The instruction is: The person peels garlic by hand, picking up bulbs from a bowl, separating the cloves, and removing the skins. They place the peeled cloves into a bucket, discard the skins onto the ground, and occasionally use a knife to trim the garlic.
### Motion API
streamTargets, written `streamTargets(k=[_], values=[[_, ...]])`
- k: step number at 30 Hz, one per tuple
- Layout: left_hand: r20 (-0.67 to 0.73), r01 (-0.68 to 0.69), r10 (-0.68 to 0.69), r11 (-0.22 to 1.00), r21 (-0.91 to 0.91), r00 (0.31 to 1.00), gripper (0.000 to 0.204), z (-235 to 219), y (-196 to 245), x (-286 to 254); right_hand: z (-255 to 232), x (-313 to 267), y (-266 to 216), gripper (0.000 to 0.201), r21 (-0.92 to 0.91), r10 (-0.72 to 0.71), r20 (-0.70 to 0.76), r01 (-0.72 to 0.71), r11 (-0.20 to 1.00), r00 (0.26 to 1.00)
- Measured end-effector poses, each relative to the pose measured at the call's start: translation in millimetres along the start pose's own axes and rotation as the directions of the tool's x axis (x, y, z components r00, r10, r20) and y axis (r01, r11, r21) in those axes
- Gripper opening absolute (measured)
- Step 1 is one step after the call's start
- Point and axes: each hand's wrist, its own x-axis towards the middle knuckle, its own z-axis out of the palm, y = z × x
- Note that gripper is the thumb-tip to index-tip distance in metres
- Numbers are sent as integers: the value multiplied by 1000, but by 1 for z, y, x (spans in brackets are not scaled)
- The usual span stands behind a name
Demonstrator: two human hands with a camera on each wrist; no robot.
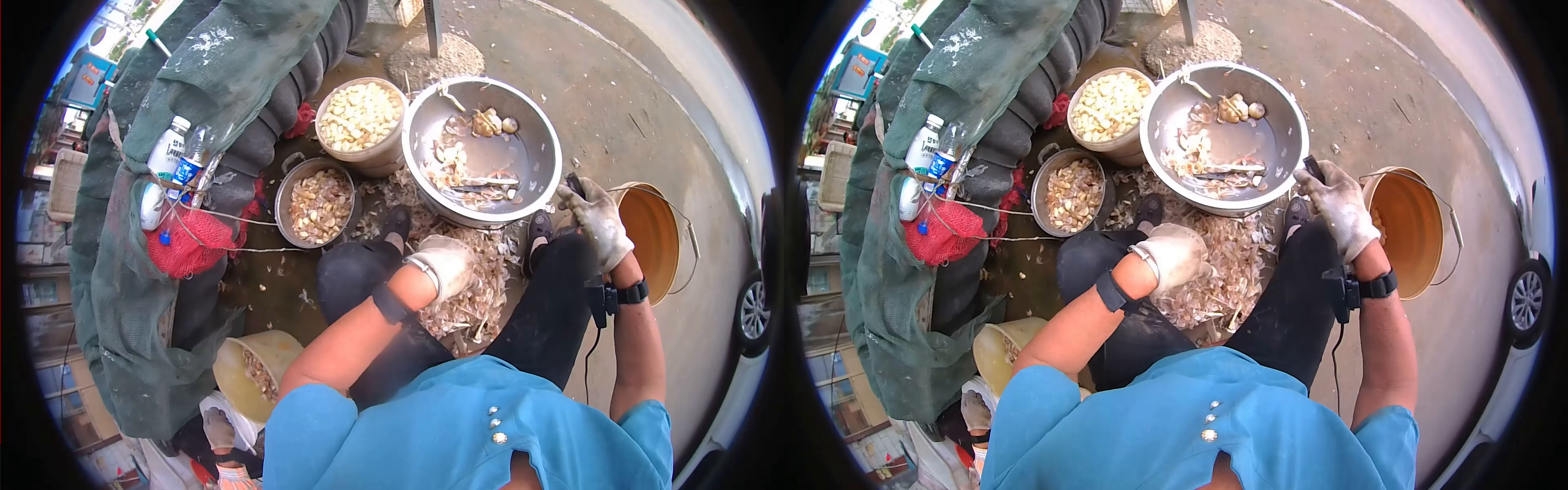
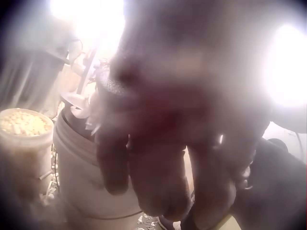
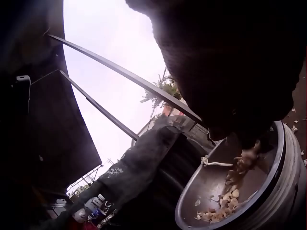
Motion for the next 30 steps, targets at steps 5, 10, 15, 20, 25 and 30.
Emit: streamTargets(k=[5,10,15,20,25,30], values=[[-57,-232,232,973,6,971,29,17,-23,25,61,55,-28,35,-75,-188,149,201,977,971],[-40,-308,314,885,-349,949,30,13,-26,43,98,116,-40,29,-276,-155,294,239,931,943],[-141,-425,409,775,-468,902,31,30,-38,66,123,153,-43,41,-348,-141,333,261,901,932],[-52,-408,420,834,-370,906,27,19,-17,69,155,176,-47,41,-390,-204,344,337,857,917],[-54,-411,415,860,-301,908,23,9,-8,63,178,181,-56,49,-574,-109,305,274,772,946],[-105,-380,366,864,-330,925,24,16,-9,63,182,159,-78,46,-605,-185,358,378,701,915]])
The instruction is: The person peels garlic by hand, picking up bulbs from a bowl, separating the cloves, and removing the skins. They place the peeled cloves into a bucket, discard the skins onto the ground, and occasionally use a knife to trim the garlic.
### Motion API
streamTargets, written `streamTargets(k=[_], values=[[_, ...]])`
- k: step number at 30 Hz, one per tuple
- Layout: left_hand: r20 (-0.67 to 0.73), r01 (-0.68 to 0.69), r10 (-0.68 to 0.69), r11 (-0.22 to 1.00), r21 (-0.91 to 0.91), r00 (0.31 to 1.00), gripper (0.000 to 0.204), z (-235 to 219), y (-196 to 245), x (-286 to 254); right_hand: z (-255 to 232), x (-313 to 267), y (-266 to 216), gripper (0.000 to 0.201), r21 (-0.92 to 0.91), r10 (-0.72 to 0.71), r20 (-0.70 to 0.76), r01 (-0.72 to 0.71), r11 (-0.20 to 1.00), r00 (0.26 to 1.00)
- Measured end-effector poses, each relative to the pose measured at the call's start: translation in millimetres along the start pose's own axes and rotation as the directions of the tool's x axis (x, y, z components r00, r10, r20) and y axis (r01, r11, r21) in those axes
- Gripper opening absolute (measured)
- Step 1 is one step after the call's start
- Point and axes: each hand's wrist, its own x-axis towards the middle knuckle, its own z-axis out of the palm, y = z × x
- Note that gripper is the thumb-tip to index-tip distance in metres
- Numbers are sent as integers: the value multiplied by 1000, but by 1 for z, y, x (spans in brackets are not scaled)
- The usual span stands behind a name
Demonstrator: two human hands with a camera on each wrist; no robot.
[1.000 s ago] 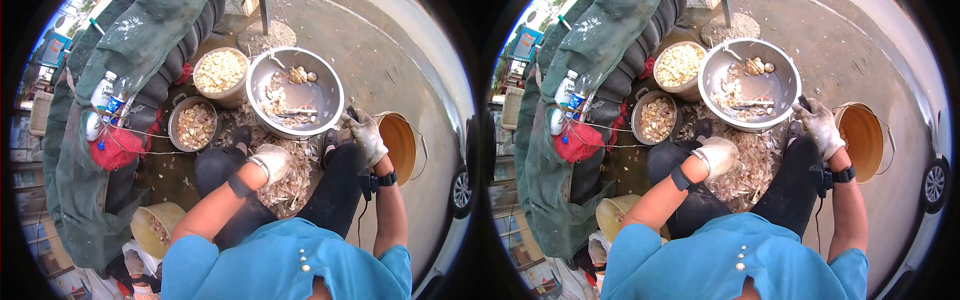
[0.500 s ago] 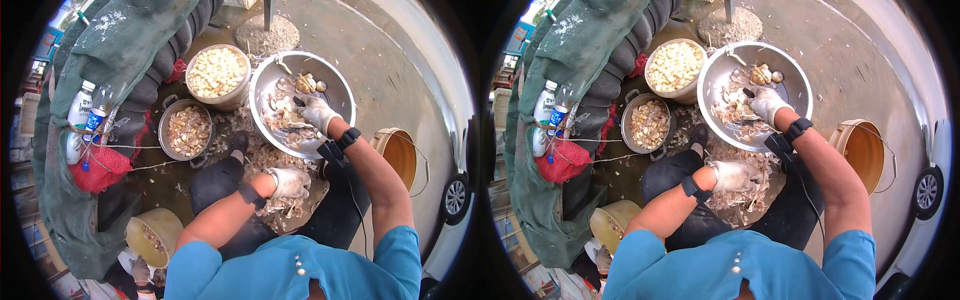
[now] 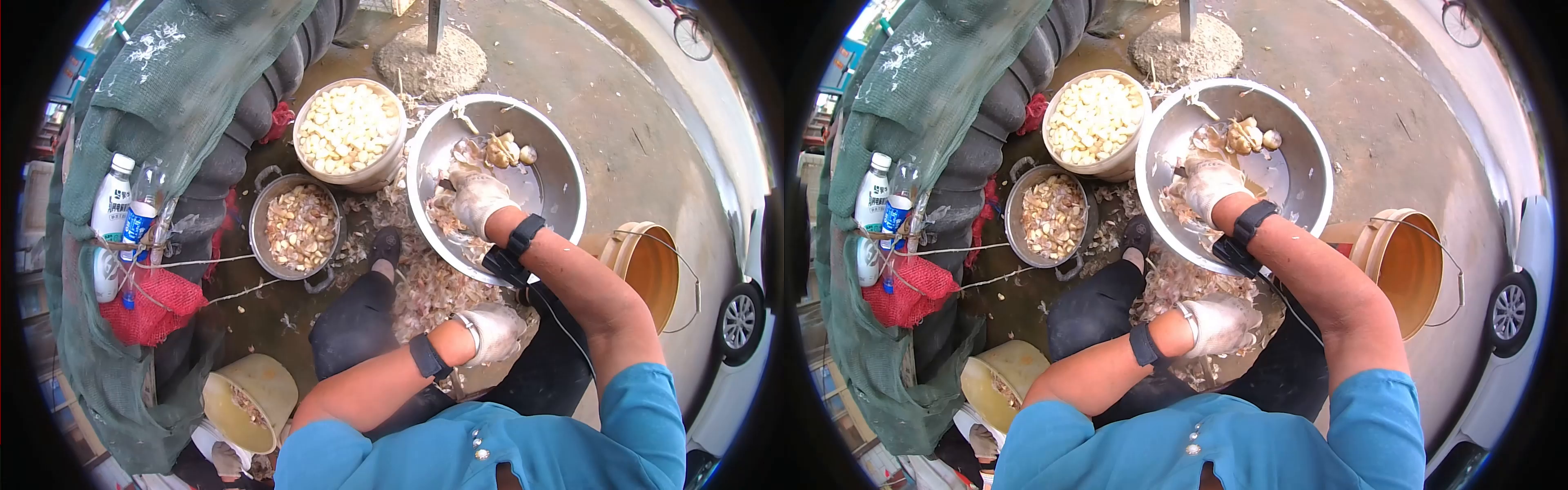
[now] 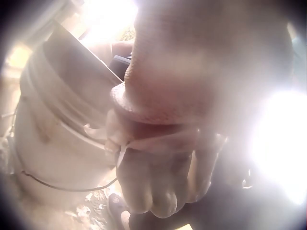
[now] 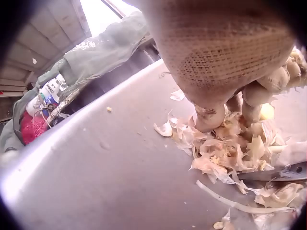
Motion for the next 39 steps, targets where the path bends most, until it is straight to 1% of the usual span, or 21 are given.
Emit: streamTargets(k=[3,7,9,13,15,17,19,20,21,23,24,25,27,28,32,34,35,36,37,38,39], values=[[7,-24,24,997,68,1000,23,4,-2,1,10,2,-1,45,-8,-75,-23,75,997,997],[-14,-44,45,996,82,999,22,6,-2,1,1,-9,-3,48,75,-76,27,74,994,997],[-1,-52,52,994,100,999,23,3,0,1,1,-7,-1,53,105,-93,99,82,991,991],[31,-6,3,997,76,1000,22,2,3,4,9,4,9,57,140,-84,80,72,988,993],[30,1,-3,997,74,1000,22,2,2,4,4,8,11,57,249,-86,190,37,968,978],[28,-29,26,994,106,999,21,-1,3,3,-2,8,7,55,246,-103,190,54,968,976],[34,-21,18,996,92,999,21,-1,3,2,-4,10,3,53,215,-18,298,-49,975,954],[37,-16,13,997,82,999,21,0,3,2,-3,10,4,49,209,-111,239,60,976,965],[37,-13,10,997,76,999,21,1,3,3,-5,8,5,49,210,-113,245,61,976,963],[21,-8,7,998,65,1000,21,4,1,5,-17,2,3,48,309,-166,360,51,950,918],[22,-7,5,998,59,1000,21,6,0,5,5,20,22,50,249,-368,279,303,920,887],[18,-9,8,999,47,1000,22,6,-1,5,4,17,20,50,251,-368,283,302,920,886],[14,-9,9,999,34,1000,22,7,-1,6,2,12,18,53,328,-157,323,45,944,933],[22,-4,3,999,32,1000,23,7,-2,6,6,13,18,53,297,-98,305,4,955,947],[55,29,-30,999,30,998,24,3,2,6,9,16,22,47,328,-130,330,16,944,935],[45,31,-32,999,30,998,24,1,4,5,7,20,36,32,296,-354,391,249,922,849],[35,34,-35,999,31,999,24,1,4,4,8,21,42,32,297,-355,392,248,922,849],[36,35,-36,999,30,999,24,2,3,3,7,20,44,32,194,-434,281,393,899,856],[20,31,-31,999,20,999,24,3,2,3,7,19,45,32,73,-519,174,515,854,837],[4,25,-25,1000,10,1000,24,4,1,3,5,18,47,37,281,-362,174,306,910,916],[4,25,-25,1000,9,1000,24,4,1,3,3,20,48,37,282,-362,175,305,910,916]])
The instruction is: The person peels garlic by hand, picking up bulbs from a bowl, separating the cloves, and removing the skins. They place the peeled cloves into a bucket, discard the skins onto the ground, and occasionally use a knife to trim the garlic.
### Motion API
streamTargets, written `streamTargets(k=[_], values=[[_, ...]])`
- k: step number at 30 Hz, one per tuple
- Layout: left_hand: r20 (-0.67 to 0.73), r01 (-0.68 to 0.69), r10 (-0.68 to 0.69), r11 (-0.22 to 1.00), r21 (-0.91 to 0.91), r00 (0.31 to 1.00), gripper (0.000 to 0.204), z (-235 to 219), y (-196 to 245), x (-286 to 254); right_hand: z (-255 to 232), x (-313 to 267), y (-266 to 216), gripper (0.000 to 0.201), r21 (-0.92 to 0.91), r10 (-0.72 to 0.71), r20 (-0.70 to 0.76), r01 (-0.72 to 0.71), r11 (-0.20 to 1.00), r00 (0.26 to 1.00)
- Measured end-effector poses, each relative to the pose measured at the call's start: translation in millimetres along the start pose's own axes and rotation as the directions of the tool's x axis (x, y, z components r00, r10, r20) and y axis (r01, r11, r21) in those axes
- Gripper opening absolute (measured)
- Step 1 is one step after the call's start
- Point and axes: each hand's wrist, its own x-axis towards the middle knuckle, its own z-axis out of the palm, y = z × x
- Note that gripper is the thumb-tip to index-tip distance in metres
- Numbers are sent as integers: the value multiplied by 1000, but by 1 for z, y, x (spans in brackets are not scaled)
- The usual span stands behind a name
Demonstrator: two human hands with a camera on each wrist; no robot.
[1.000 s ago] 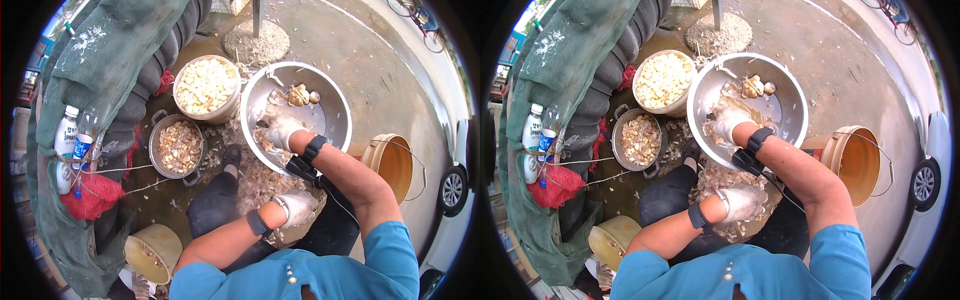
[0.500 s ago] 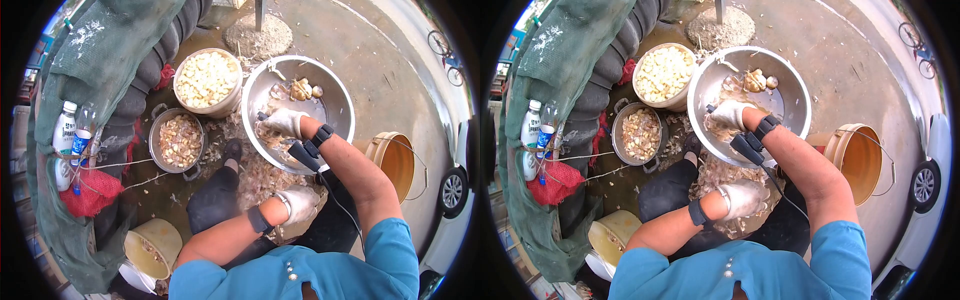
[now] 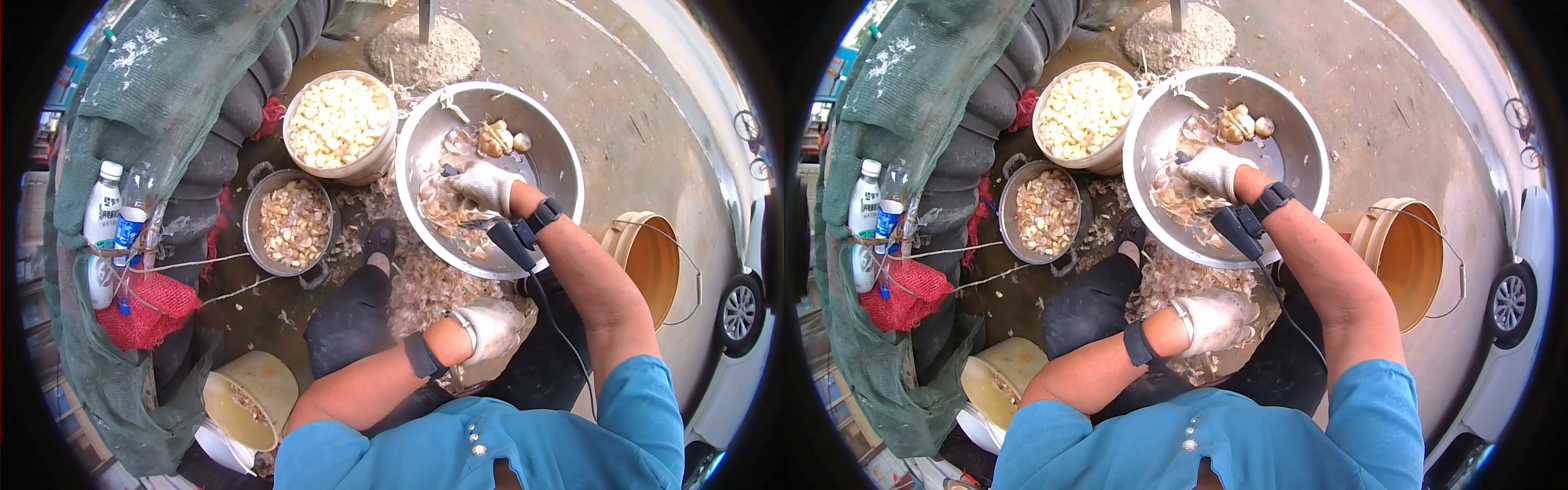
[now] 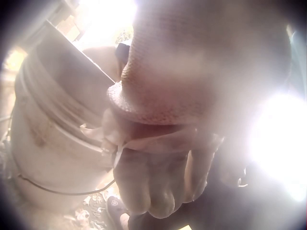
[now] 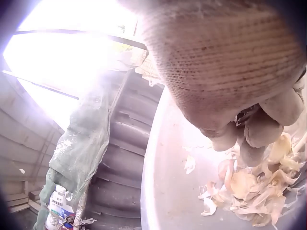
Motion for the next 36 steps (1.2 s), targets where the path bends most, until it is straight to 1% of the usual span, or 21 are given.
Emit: streamTargets(k=[1,2,3,6,7,8,10,11,14,16,18,22,24,25,27,28,30,31,32,34,36], values=[[-4,-10,10,1000,7,1000,24,-1,0,0,-2,2,0,41,156,191,-33,-184,971,981],[-9,-19,19,1000,13,1000,23,-1,1,-1,-3,2,1,44,310,378,-34,-350,884,925],[-9,-18,19,1000,10,1000,23,1,0,0,-3,1,0,44,310,378,-32,-350,884,925],[-35,-37,39,998,43,999,22,6,-3,1,-6,-4,-6,44,257,353,-142,-310,916,925],[-28,-22,24,999,49,999,22,5,-2,1,-7,-10,-16,48,285,360,-57,-331,900,931],[-21,-8,9,999,54,1000,22,4,-1,1,-3,-12,-21,48,286,359,-55,-330,900,932],[-23,-12,14,998,56,1000,22,4,-1,1,2,-16,-30,56,63,225,-71,-221,973,972],[-26,-18,20,998,60,999,22,3,-1,1,1,-17,-35,54,83,266,17,-266,960,964],[-46,-40,42,998,42,998,22,4,-2,0,7,-17,-47,55,57,266,-3,-265,963,964],[-46,-40,42,998,49,998,21,4,-3,1,14,-11,-40,58,62,242,-21,-240,969,970],[-46,-41,43,998,56,998,21,4,-3,1,12,-11,-33,57,218,162,56,-171,961,985],[-32,-42,44,997,58,999,21,0,1,-1,7,-15,-32,51,106,121,62,-127,986,991],[-19,-33,34,998,62,999,21,-1,2,-1,4,-16,-33,46,178,162,182,-194,965,970],[-23,-25,26,998,51,999,21,-1,2,0,5,-17,-31,46,177,162,181,-194,965,970],[-28,-18,19,999,46,999,21,0,2,1,8,-21,-27,39,398,119,266,-221,890,957],[-19,0,1,999,33,1000,22,0,1,2,7,-23,-27,39,396,120,262,-219,892,958],[-12,15,-14,1000,24,1000,22,-1,2,1,4,-26,-28,33,413,230,422,-412,812,877],[-27,4,-3,1000,24,1000,22,-2,3,0,10,-27,-19,32,505,155,439,-385,772,885],[-41,-6,7,1000,24,999,23,-2,3,-2,13,-28,-11,32,504,157,437,-386,773,886],[-32,-16,17,999,31,999,22,2,2,0,14,-30,-6,32,479,92,440,-320,818,893],[-25,-27,28,999,42,999,22,7,-2,2,11,-35,-6,30,437,113,475,-346,830,873]])
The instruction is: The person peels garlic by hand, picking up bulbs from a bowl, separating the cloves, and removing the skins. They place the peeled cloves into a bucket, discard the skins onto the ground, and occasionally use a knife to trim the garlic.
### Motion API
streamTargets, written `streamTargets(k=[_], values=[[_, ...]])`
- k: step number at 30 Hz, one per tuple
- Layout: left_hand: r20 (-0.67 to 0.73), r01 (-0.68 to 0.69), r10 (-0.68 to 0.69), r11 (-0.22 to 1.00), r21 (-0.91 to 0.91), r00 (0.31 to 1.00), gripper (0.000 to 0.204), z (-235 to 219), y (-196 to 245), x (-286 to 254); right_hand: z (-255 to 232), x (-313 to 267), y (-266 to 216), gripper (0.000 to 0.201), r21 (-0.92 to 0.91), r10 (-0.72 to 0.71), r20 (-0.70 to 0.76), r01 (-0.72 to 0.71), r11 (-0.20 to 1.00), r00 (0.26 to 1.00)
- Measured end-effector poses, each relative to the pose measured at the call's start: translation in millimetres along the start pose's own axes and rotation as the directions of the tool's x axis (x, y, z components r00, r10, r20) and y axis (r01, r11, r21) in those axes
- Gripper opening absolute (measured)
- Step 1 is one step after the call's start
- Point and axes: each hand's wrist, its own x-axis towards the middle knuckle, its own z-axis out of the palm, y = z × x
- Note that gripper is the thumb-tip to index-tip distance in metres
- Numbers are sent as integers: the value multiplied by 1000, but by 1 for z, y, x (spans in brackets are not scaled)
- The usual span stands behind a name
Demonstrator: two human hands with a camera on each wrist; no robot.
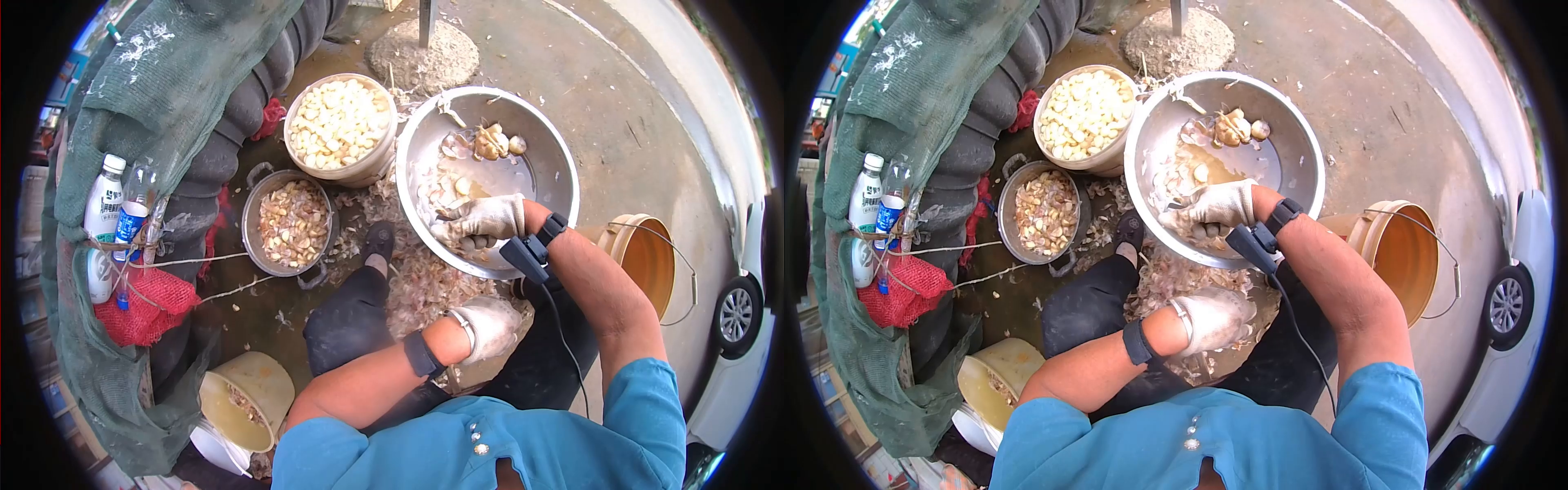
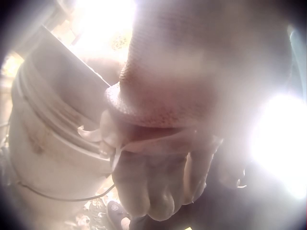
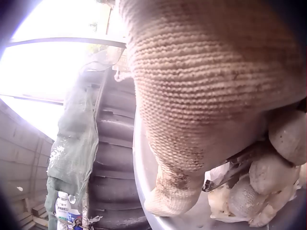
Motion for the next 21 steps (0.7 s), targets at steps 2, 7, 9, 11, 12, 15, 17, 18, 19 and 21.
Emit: streamTargets(k=[2,7,9,11,12,15,17,18,19,21], values=[[-52,-36,34,999,-29,998,22,4,-4,-2,3,-9,0,27,176,-5,72,-8,984,997],[-58,-33,31,999,-36,998,22,-2,0,-6,15,-34,-8,41,-82,-185,18,186,979,983],[-102,-49,48,999,-7,994,21,2,-1,-5,21,-52,-25,41,-368,-246,-43,214,905,968],[-94,12,-21,995,-97,995,26,1,1,-5,27,-59,-29,42,-402,-229,-90,175,899,969],[-96,11,-20,995,-94,995,26,-2,2,-6,29,-62,-29,43,-432,-214,-136,136,892,967],[20,-21,25,984,-175,999,28,-11,-3,-9,28,-62,-1,44,-192,-172,-237,128,973,956],[-107,-308,301,949,-61,948,25,-7,-19,-13,38,-73,3,45,49,-213,-262,234,971,941],[-104,-310,303,949,-58,947,25,-9,-23,-17,44,-79,5,46,283,-246,-295,330,900,923],[-206,-354,338,934,-43,918,23,-12,-27,-23,47,-81,11,47,368,-271,-313,379,849,910],[-256,-218,165,956,-195,952,19,-18,-26,-38,59,-91,12,47,408,-308,-345,438,801,886]])
